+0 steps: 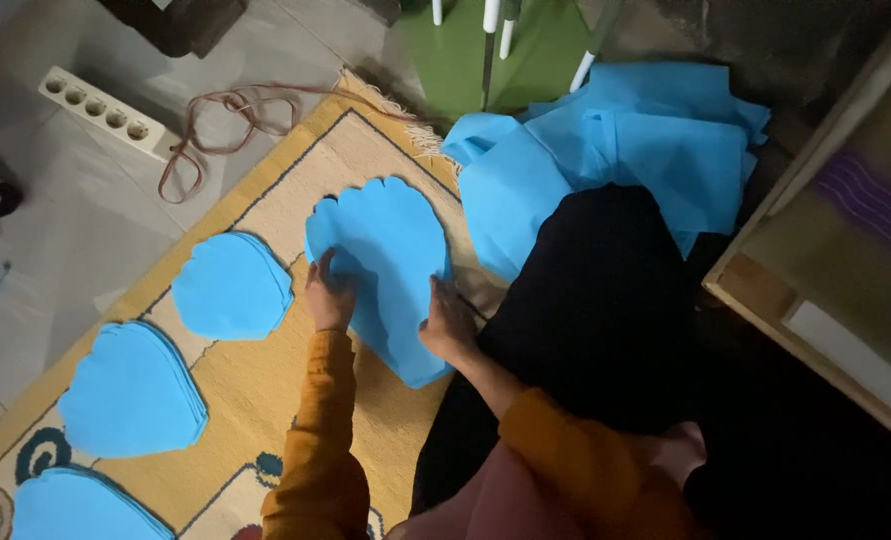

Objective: Ironing individual blue petal-shaped fabric pieces on a small board and arranging them on a rug.

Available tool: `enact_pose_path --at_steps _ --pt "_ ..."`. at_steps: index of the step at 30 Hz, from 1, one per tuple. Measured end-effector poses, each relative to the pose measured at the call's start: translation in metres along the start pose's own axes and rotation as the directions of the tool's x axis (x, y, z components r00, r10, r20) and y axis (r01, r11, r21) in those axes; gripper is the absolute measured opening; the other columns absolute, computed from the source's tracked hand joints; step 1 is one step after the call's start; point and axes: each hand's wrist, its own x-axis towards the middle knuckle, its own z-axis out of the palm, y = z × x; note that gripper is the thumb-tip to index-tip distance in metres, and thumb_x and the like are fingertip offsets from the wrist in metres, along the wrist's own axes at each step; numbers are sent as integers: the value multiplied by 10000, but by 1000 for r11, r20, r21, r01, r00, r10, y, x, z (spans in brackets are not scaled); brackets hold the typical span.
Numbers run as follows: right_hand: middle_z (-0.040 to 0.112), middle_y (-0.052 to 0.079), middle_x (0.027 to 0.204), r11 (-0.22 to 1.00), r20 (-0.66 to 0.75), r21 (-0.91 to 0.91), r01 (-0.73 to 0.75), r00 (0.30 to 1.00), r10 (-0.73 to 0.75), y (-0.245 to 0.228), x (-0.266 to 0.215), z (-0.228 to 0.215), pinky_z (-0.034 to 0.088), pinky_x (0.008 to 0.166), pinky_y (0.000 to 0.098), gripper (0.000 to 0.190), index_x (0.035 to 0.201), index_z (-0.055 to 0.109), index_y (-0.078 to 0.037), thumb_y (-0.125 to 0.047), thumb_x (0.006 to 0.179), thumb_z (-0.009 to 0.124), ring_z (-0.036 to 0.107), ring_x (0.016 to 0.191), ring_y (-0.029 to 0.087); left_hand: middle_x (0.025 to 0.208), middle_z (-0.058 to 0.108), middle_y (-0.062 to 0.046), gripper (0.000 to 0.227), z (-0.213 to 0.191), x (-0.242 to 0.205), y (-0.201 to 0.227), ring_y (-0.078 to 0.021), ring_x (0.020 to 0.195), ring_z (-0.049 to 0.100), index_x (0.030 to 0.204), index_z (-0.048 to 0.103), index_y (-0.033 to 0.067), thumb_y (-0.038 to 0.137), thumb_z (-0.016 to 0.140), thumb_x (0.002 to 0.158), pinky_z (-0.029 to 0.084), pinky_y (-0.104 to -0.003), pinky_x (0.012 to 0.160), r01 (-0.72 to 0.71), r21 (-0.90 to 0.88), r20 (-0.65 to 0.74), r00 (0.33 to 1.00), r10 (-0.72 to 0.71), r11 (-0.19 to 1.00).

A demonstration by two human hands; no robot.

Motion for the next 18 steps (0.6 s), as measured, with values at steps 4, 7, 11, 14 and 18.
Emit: enact_pose_path --at_steps 4,7,11,14,18 --pt "304 301 1271 999 23 -46 -24 999 25 8 1 5 462 777 535 693 1339 197 32 -55 737 531 478 1055 420 1082 551 -136 533 0 0 -3 -351 1009 559 1144 563 93 96 653 619 476 -414 821 -68 106 -3 998 68 992" --pt "320 261 1277 994 9 -93 -58 998 59 12 3 12 472 766 503 719 1348 207 -21 -87 724 558 491 1055 395 1087 536 -136 525 -4 -1 9 -379 1002 554 1134 560 97 59 658 620 475 -449 821 -14 67 -11 1000 14 998" --pt "249 322 1310 995 51 -54 -86 995 89 7 -2 7 464 756 531 686 1337 227 20 -26 729 540 489 1046 432 1118 487 -105 591 0 0 3 -340 1038 541 1162 541 136 68 704 599 477 -416 841 11 139 18 1000 -13 990" --pt "260 292 1305 992 5 -90 -83 996 84 22 8 45 480 767 519 683 1314 267 14 -48 716 590 489 1057 423 1140 458 -104 574 -8 -9 -11 -335 1065 522 1182 529 159 143 705 635 460 -403 874 23 128 25 999 -26 992" --pt "341 244 1282 988 2 -107 -108 994 109 77 16 91 440 796 471 639 1344 280 -39 -156 761 516 464 1104 349 1159 465 -95 672 22 -4 12 -276 1098 492 1188 548 144 328 744 573 414 -319 930 -252 135 131 963 235 958"
